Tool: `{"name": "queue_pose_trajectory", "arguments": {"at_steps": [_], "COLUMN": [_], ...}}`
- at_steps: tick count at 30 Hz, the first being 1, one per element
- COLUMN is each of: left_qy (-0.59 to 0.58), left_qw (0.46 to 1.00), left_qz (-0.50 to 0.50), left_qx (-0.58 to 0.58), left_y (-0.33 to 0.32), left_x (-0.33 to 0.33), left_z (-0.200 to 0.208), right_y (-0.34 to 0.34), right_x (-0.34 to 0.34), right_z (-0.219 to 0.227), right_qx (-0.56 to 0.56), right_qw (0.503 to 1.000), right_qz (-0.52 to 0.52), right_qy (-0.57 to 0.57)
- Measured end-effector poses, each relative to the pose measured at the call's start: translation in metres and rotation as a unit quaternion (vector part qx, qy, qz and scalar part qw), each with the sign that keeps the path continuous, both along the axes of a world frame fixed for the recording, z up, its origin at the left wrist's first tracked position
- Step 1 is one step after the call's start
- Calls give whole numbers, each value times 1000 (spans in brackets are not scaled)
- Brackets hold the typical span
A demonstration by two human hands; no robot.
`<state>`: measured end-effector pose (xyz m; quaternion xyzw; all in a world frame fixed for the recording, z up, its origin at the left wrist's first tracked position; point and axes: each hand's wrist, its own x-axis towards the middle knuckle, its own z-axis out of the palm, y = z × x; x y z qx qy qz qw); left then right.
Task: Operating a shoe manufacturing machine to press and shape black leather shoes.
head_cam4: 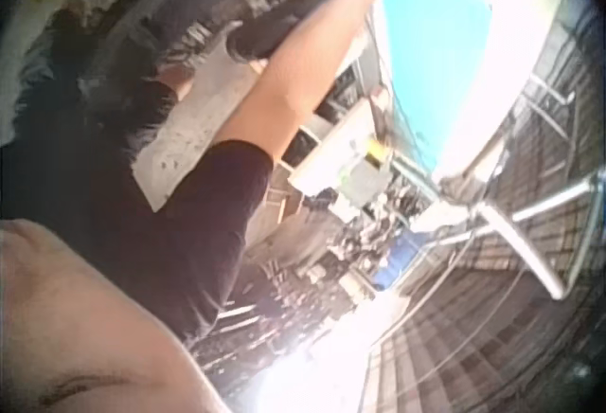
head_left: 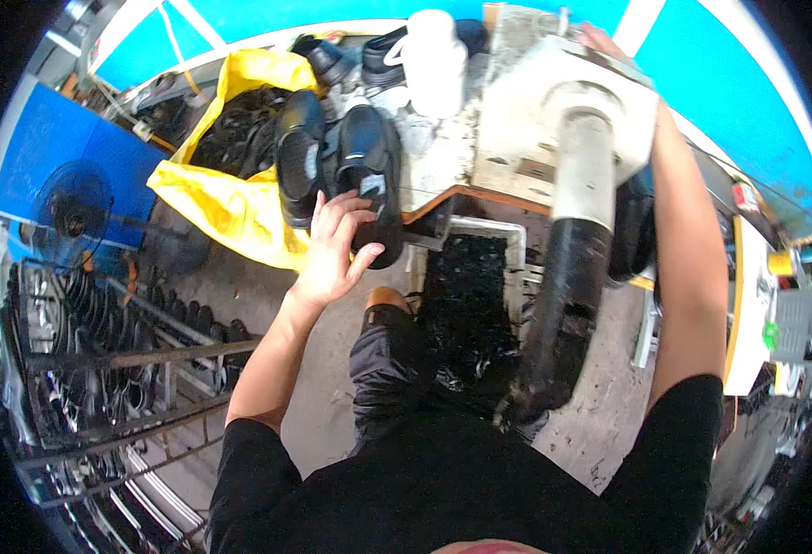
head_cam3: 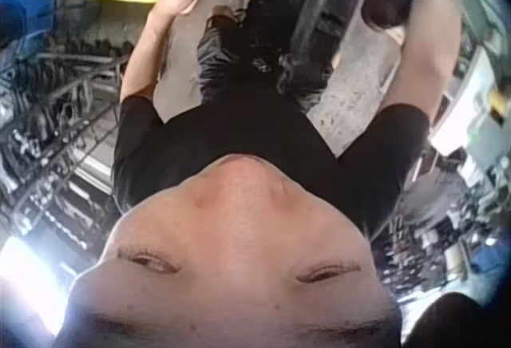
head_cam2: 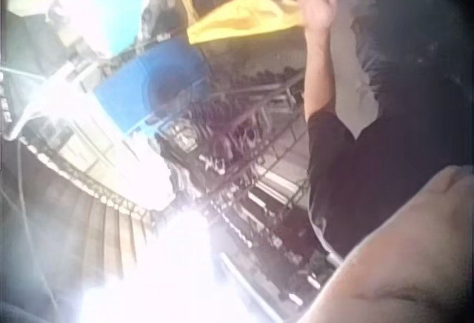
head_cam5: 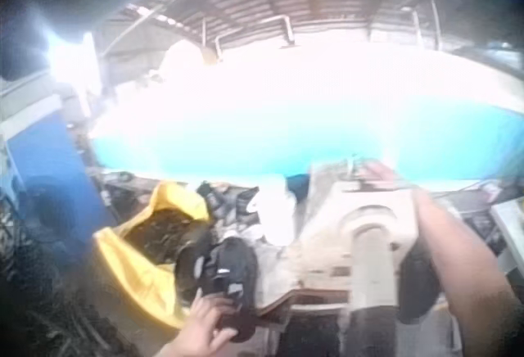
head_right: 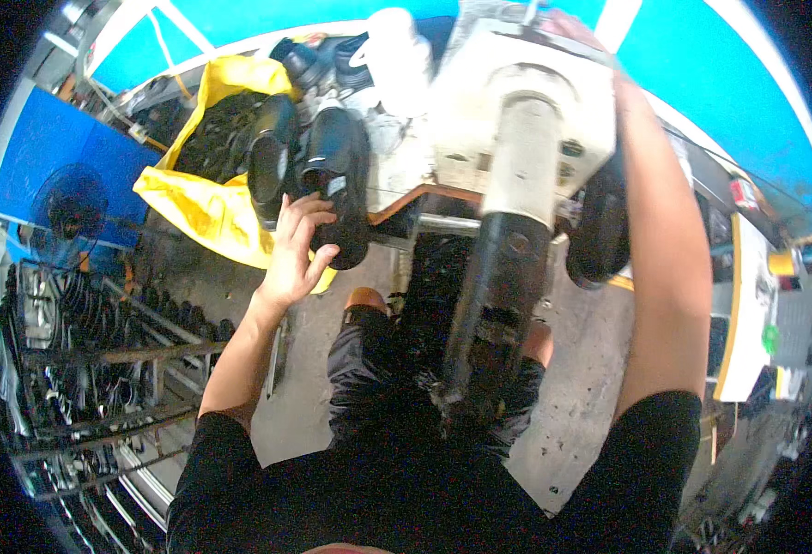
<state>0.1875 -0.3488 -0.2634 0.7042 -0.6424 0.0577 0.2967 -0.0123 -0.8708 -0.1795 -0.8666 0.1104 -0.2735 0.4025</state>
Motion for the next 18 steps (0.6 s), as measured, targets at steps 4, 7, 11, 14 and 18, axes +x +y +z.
{"name": "queue_pose_trajectory", "arguments": {"at_steps": [4, 7, 11, 14, 18], "left_qy": [-1, -80, 163, 367, 367], "left_qw": [975, 943, 938, 865, 847], "left_qz": [167, 315, 285, 217, 235], "left_qx": [-146, -65, -112, -265, -304], "left_y": [21, 50, 49, 66, 133], "left_x": [43, 67, 88, 66, 22], "left_z": [-19, -18, -37, -15, 21], "right_y": [-23, 76, -19, -22, 2], "right_x": [12, 49, 8, 8, 27], "right_z": [-30, 8, -20, -24, -20], "right_qx": [52, 183, -268, -238, -67], "right_qw": [994, 983, 958, 971, 992], "right_qz": [85, -23, 92, 19, 100], "right_qy": [-41, 7, -51, -9, -24]}}
